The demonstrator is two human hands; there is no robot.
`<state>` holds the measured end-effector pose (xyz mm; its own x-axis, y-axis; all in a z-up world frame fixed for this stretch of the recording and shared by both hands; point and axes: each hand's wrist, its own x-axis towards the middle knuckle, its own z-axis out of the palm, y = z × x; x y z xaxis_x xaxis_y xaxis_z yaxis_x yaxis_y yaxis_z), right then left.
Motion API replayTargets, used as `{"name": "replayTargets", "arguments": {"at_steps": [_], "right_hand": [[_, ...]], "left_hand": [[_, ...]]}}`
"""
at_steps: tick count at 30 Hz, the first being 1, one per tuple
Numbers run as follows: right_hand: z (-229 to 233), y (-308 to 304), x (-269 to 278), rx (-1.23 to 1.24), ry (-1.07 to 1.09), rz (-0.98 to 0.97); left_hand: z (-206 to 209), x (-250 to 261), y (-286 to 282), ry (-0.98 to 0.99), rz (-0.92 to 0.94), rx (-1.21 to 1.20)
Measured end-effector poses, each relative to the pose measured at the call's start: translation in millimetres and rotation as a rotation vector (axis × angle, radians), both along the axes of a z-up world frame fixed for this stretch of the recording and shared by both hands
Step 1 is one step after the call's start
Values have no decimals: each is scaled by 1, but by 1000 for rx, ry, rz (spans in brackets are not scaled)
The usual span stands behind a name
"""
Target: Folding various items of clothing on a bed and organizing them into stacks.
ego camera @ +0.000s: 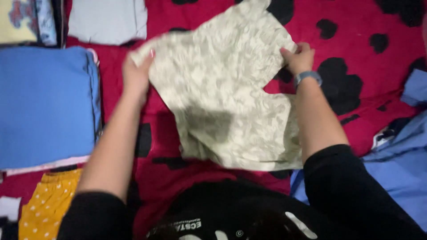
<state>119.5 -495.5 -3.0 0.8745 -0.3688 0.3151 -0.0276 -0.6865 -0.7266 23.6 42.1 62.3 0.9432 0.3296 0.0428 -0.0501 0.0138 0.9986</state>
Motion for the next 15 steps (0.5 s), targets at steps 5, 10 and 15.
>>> {"name": "replayTargets", "arguments": {"at_steps": [5,10,15], "right_hand": [[-6,-32,7,618,146,54],[-17,-53,-96,-91,-130,73],[12,-1,-261,100,-14,39]], "left_hand": [[7,51,51,44,94,174],[-121,17,46,14,66,447],[-10,-168,-47,24,91,903]]}}
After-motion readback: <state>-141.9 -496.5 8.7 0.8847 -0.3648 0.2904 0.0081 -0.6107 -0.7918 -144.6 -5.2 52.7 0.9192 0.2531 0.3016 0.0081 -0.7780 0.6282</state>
